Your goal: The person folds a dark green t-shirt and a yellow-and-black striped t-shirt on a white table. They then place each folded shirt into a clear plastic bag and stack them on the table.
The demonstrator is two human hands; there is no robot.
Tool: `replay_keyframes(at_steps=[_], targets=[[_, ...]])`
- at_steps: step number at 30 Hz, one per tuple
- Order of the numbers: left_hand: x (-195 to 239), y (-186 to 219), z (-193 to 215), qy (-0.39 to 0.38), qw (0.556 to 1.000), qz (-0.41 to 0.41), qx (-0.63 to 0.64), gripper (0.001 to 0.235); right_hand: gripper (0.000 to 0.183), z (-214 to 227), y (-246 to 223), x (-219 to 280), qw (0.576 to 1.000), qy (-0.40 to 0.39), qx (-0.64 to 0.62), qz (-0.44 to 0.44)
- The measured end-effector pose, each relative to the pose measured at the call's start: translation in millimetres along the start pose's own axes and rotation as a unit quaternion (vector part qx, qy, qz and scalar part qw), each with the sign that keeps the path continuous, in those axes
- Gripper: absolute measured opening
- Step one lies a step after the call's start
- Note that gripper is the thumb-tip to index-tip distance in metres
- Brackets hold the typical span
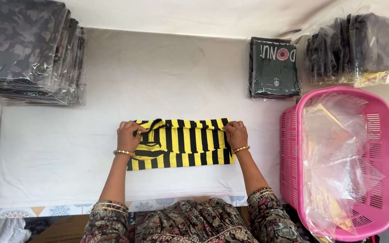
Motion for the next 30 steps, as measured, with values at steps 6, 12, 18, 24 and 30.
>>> replay_keyframes(at_steps=[6,12,18,24,30], targets=[[53.6,-5.4,-1.3,-0.079,0.993,-0.032,-0.083,0.032,0.023,-10.0,4.1,41.9,0.998,-0.006,0.041,-0.041],[49.4,-32.1,-12.5,-0.122,0.982,0.000,-0.142,0.028,0.024,-7.5,4.9,22.5,0.997,0.013,0.024,-0.076],[-4.7,-22.6,-11.4,-0.015,0.996,0.047,-0.079,0.025,0.052,-5.7,-15.2,-23.9,0.995,-0.063,0.032,-0.075],[-24.1,-18.3,1.1,-0.101,0.976,0.137,-0.136,0.033,0.027,-35.5,42.4,-19.1,0.966,-0.164,-0.031,-0.198],[-36.1,-23.9,-1.5,-0.120,0.960,0.247,-0.055,0.029,0.027,-16.9,33.0,-43.9,0.946,-0.158,-0.095,-0.268]])
Point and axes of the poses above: each hand's wrist, its own x-axis away from the middle knuckle, its own z-axis out of the back of the hand, y = z × x, the point moved 2 cm from there along -x, towards the middle knuckle, and after that the axes turned 2 degrees about -z, right-handed, at the moved point
